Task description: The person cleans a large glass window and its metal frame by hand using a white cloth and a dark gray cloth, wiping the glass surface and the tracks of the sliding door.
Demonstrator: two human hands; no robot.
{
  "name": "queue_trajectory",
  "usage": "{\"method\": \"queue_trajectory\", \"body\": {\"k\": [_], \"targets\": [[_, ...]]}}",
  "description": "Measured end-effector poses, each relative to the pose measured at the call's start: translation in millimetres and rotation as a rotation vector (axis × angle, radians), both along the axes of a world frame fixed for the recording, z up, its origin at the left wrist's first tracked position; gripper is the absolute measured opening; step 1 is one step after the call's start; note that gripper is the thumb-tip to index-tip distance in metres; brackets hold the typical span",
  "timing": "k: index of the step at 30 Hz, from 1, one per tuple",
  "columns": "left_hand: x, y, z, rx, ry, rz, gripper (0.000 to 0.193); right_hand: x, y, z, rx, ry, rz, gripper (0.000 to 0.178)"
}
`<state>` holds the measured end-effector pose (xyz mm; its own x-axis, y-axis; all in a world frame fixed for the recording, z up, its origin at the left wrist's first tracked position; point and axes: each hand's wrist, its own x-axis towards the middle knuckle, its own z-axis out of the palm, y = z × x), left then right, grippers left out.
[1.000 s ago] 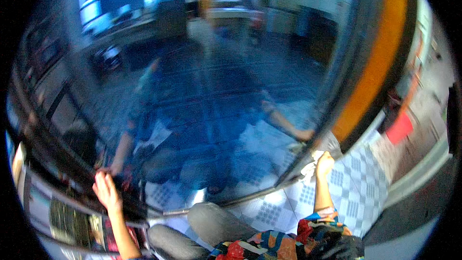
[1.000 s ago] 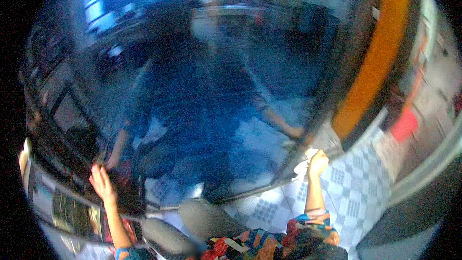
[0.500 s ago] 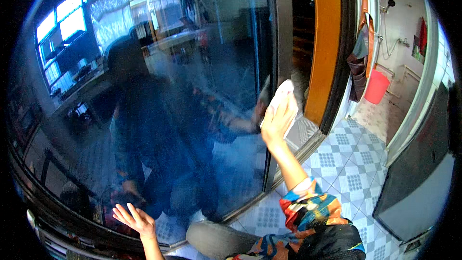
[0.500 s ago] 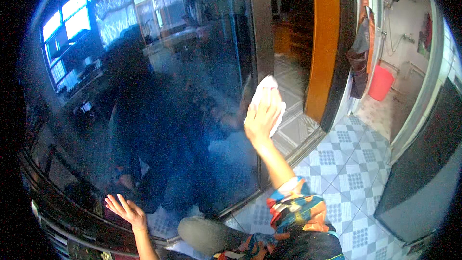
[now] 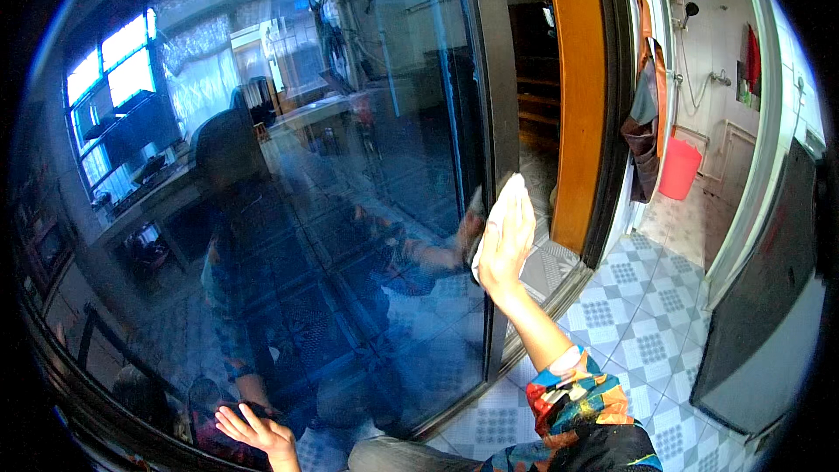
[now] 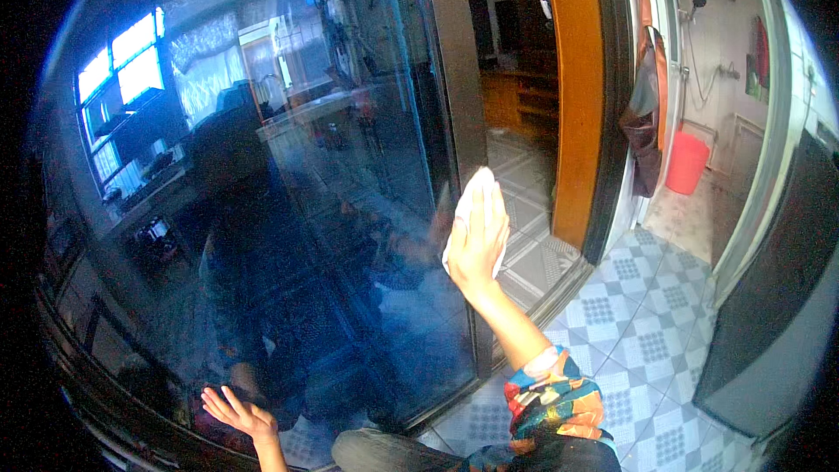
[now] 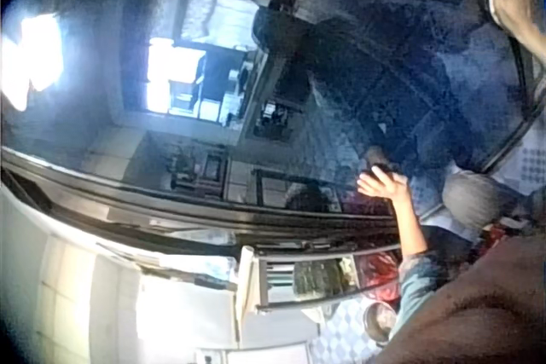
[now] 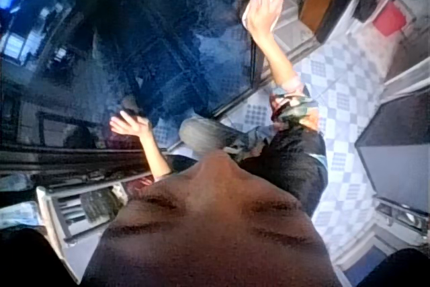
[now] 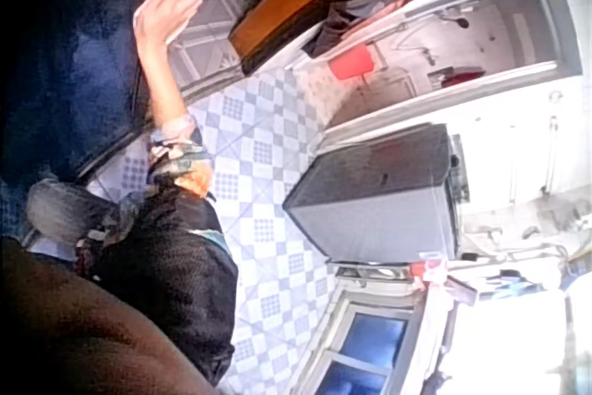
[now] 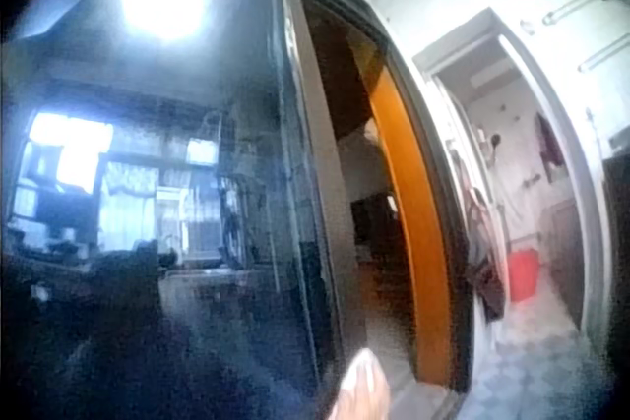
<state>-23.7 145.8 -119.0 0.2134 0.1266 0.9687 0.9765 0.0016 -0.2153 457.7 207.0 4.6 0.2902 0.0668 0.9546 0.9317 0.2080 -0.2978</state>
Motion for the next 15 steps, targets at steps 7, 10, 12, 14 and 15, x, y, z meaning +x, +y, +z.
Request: {"method": "queue_trajectory", "body": {"k": [7,10,12,14,15], "targets": [[-3.2,-3.7,-3.4,-0.015,-0.018,-0.007,0.056,-1.5,10.0,100.2,0.097,0.012,0.007,0.058],[1.3,-4.7,-0.3,-0.022,-0.023,0.014,0.056,-0.9,8.8,96.4,0.102,0.002,-0.011,0.058],[1.1,-5.7,-0.8,-0.025,-0.028,0.009,0.056,-2.3,8.0,80.9,0.066,0.006,-0.024,0.06],[2.4,-4.5,-0.3,-0.033,-0.055,-0.001,0.055,-6.0,2.3,57.6,0.004,0.039,-0.06,0.061],[6.0,-4.8,-1.0,-0.043,-0.082,-0.005,0.055,-5.0,2.5,42.7,-0.017,0.045,-0.059,0.063]]}}
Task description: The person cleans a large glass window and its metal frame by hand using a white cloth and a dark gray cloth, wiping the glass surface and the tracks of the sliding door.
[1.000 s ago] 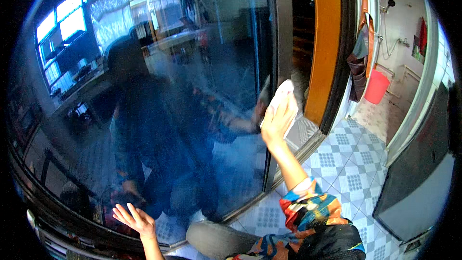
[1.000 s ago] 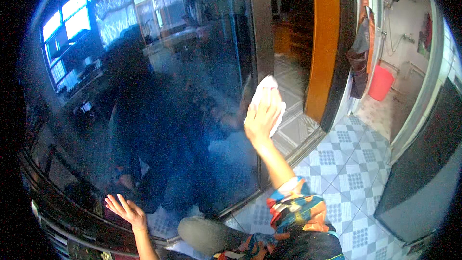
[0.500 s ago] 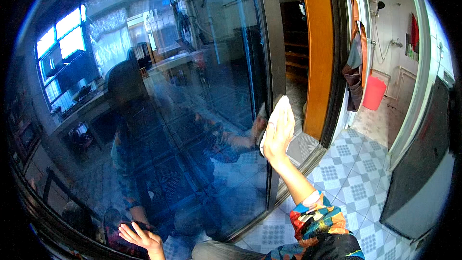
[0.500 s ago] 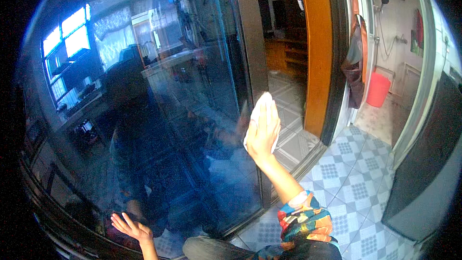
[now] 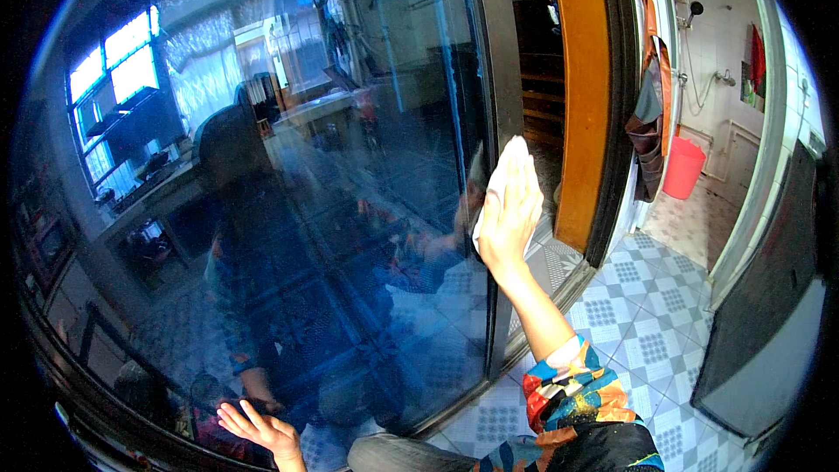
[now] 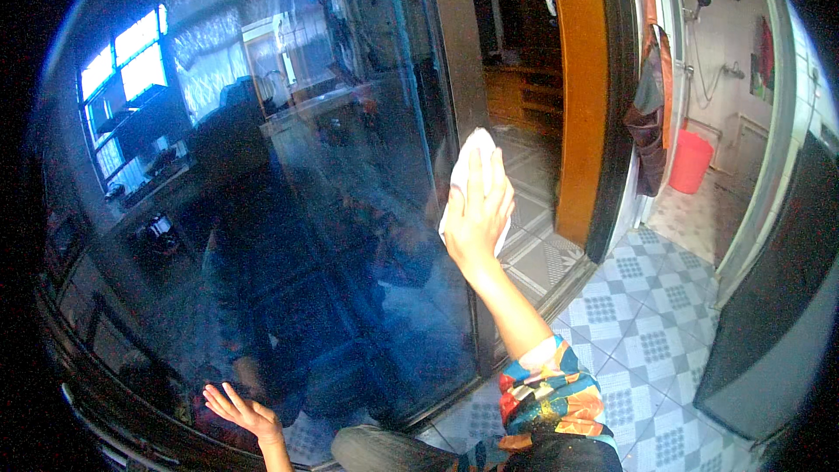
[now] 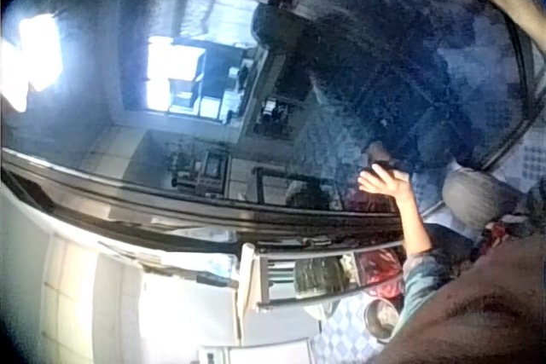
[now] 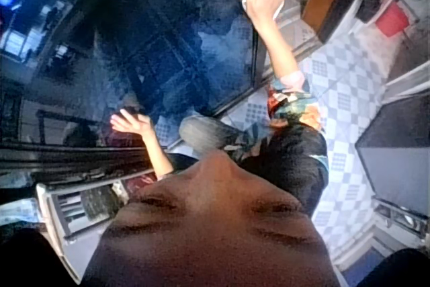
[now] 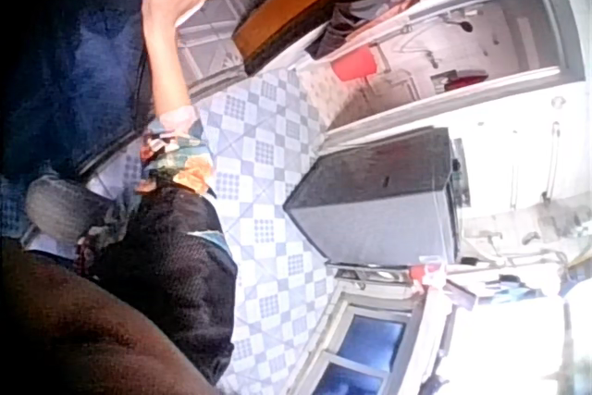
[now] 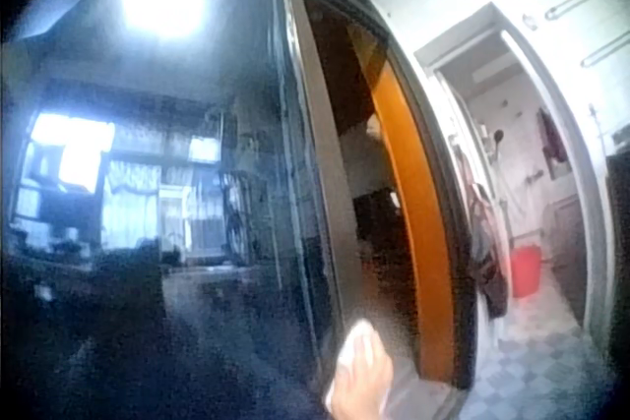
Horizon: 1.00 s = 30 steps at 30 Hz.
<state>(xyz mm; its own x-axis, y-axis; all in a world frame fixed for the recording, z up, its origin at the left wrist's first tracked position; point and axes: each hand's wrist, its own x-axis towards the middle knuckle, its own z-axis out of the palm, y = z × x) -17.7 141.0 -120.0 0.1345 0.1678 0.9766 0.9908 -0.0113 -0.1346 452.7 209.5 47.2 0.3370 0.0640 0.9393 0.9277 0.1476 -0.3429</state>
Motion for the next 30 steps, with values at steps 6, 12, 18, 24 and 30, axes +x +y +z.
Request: {"method": "queue_trajectory", "body": {"k": [6,12,18,24,30], "targets": [[52.2,-1.1,9.0,-0.046,-0.099,-0.095,0.05,4.4,-4.8,-42.4,0.052,-0.252,-0.096,0.053],[136.3,8.2,9.2,-0.128,0.008,-0.318,0.056,4.7,0.1,60.1,0.117,-0.372,-0.189,0.051],[196.9,20.3,-42.6,-0.209,0.1,-0.373,0.051,2.2,0.5,115.2,0.168,-0.415,-0.251,0.052],[219.7,15.5,-96.6,-0.25,0.056,-0.359,0.049,3.4,-7.5,35.5,0.098,-0.406,-0.231,0.057],[210.3,19.3,-98.9,-0.267,0.097,-0.375,0.049,9.0,-9.1,27.6,0.06,-0.5,-0.256,0.058]]}}
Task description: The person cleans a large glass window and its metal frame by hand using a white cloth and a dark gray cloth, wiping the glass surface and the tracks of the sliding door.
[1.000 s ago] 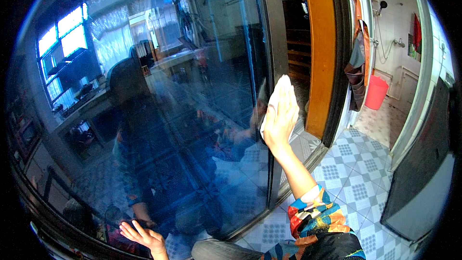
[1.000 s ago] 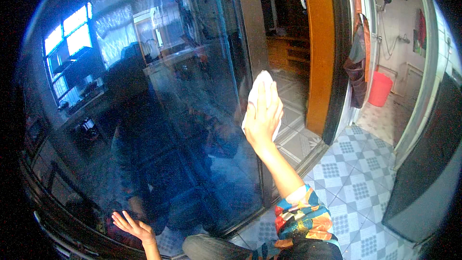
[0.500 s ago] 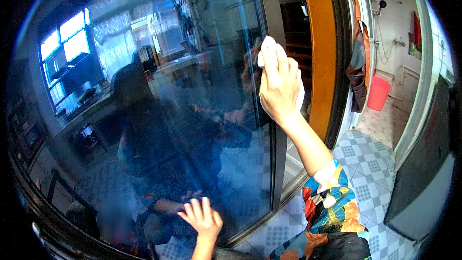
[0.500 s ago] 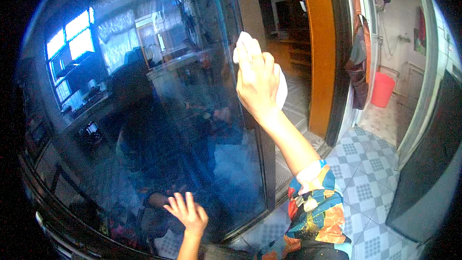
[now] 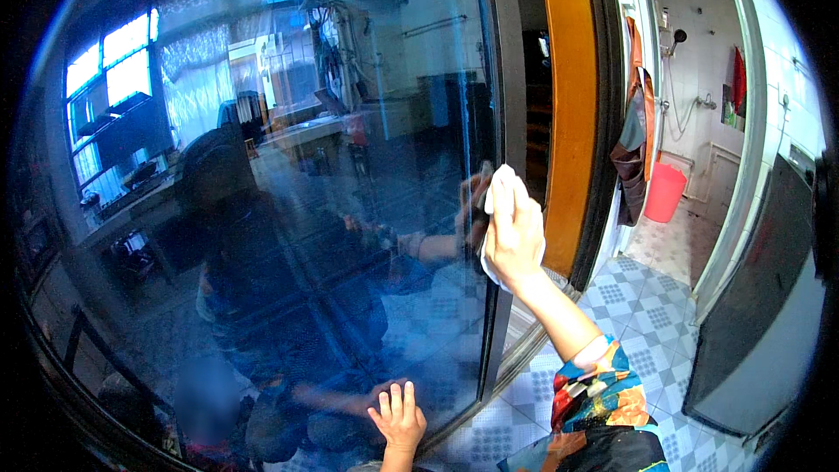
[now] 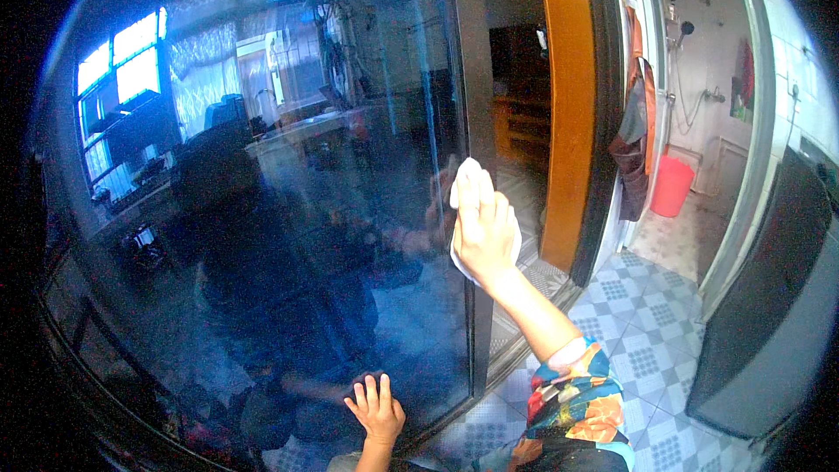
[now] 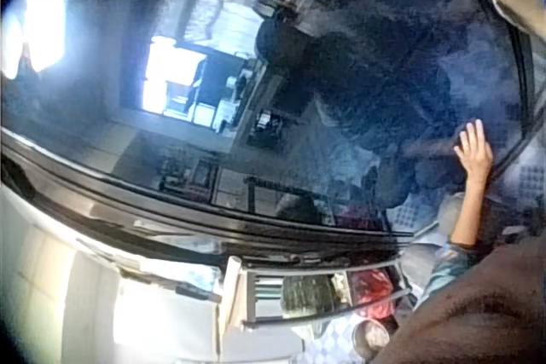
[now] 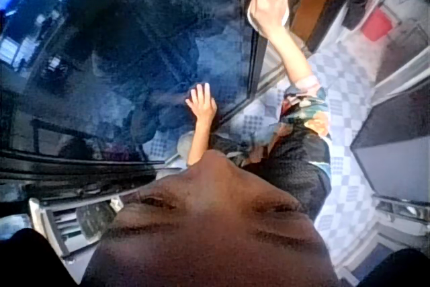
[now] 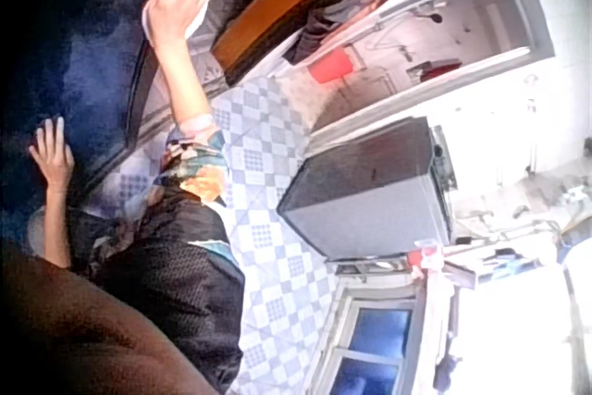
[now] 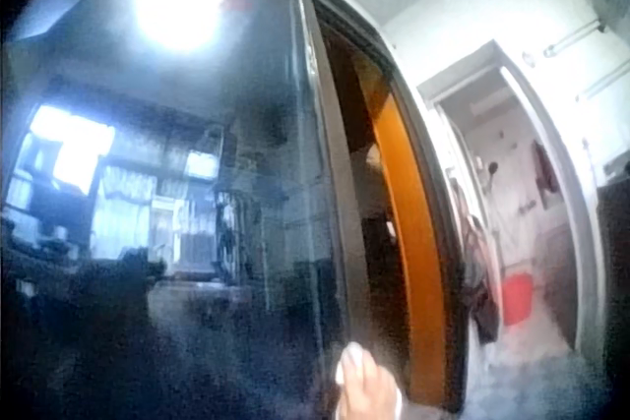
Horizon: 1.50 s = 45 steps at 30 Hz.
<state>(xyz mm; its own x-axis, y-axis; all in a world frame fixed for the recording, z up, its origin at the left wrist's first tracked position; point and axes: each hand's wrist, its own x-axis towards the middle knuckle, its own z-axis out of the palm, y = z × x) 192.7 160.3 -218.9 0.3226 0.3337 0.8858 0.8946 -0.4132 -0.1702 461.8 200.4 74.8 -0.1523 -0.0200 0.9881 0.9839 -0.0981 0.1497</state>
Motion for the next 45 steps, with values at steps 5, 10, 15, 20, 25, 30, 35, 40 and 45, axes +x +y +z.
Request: {"method": "queue_trajectory", "body": {"k": [5,10,15,20,25,30,35,40,45], "targets": [[6.5,-8.5,3.5,-0.082,-0.098,-0.007,0.049,-4.9,-0.2,78.7,-0.016,0.024,-0.015,0.057],[21.1,-18.7,24.7,-0.178,-0.235,-0.065,0.05,-7.6,-2.2,147.9,0.044,0.021,-0.1,0.052],[26.2,-29.7,47.6,-0.289,-0.35,-0.103,0.055,-8.0,-1.5,113.3,-0.027,0.044,-0.134,0.053],[41.6,-52.5,82.8,-0.453,-0.55,-0.225,0.06,-0.9,-21.1,38.8,-0.167,0.029,-0.155,0.06],[54.7,-69.7,97.5,-0.522,-0.558,-0.321,0.063,1.2,-31.3,24.0,-0.323,-0.011,-0.186,0.067],[73.7,-74.9,92.9,-0.492,-0.542,-0.382,0.062,9.1,-45.7,80.6,-0.324,-0.084,-0.276,0.064],[63.0,-60.6,84.6,-0.472,-0.562,-0.297,0.062,1.2,-18.7,144.8,-0.154,-0.068,-0.228,0.062],[67.4,-56.2,75.7,-0.481,-0.504,-0.252,0.062,6.3,-19.3,152.4,-0.082,-0.06,-0.153,0.058],[64.8,-51.8,60.7,-0.478,-0.46,-0.184,0.063,15.9,-5.4,70.3,-0.099,-0.017,-0.034,0.063]]}}
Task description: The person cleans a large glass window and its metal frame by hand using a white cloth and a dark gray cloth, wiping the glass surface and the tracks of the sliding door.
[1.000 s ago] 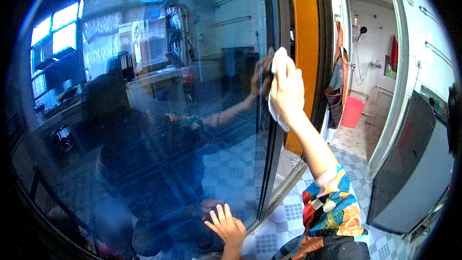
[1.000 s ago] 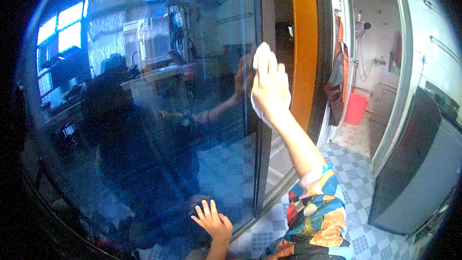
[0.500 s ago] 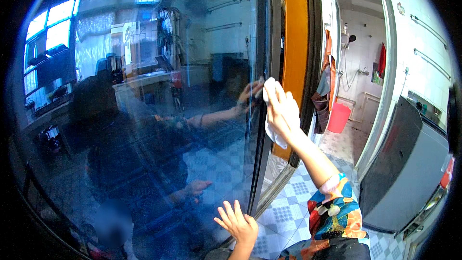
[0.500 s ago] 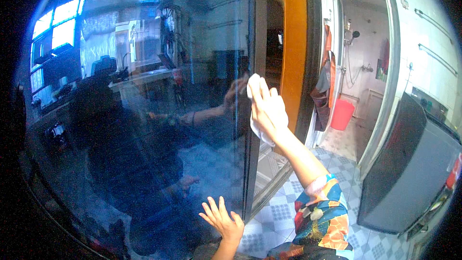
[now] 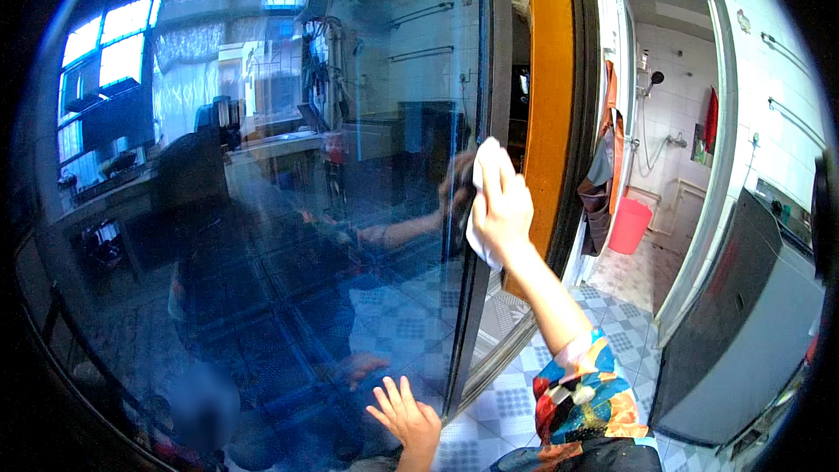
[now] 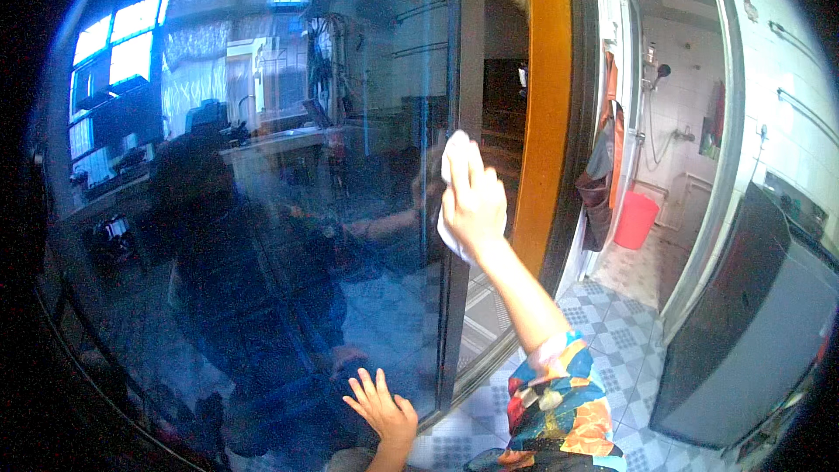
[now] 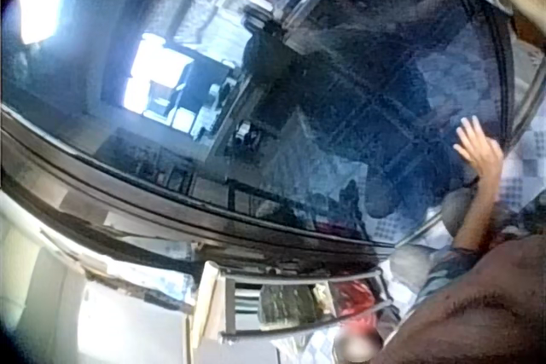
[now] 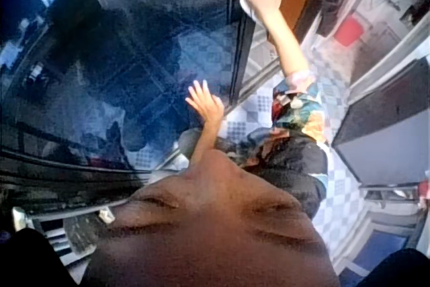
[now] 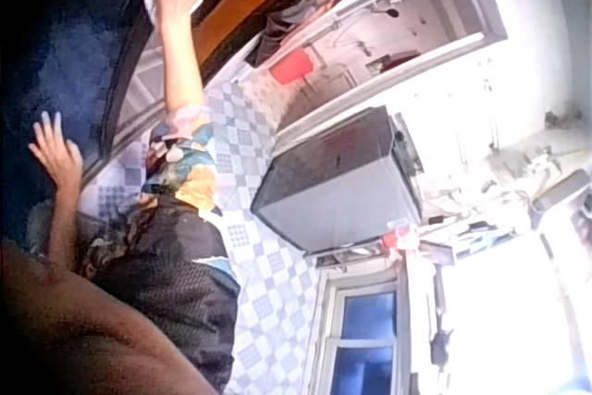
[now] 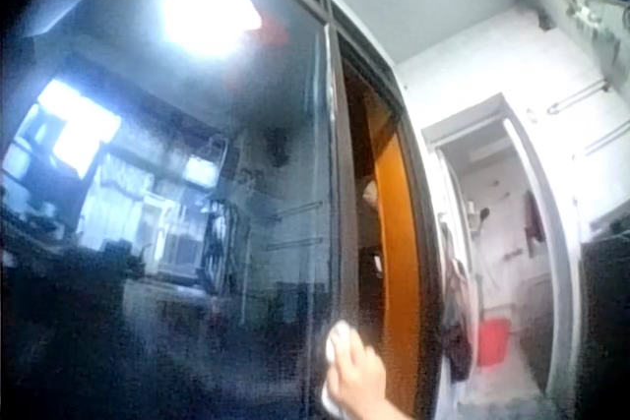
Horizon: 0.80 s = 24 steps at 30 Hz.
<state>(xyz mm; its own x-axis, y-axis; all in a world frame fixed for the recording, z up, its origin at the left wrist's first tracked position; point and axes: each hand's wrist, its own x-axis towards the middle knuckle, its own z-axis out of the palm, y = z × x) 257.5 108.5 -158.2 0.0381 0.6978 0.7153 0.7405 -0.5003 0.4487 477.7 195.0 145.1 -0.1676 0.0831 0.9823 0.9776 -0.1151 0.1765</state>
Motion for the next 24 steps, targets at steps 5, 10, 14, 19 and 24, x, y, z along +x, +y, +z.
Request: {"method": "queue_trajectory", "body": {"k": [5,10,14,19,24], "targets": [[-18.0,10.3,3.8,0.075,0.0,0.153,0.066,13.1,4.6,-122.0,-0.015,0.04,0.098,0.056],[-123.1,28.2,12.8,0.286,-0.128,0.528,0.064,46.6,21.4,-252.2,-0.255,1.244,0.76,0.037],[-257.9,19.8,6.5,0.362,-0.218,0.832,0.07,8.6,43.2,-345.3,-0.092,1.589,0.875,0.025],[-317.8,24.2,-45.9,0.416,-0.026,0.886,0.078,17.0,33.8,-354.3,0.077,1.705,0.954,0.021],[-308.6,35.1,-42.1,0.591,0.0,0.747,0.062,70.1,7.8,-360.3,-0.413,1.52,0.924,0.038]]}}
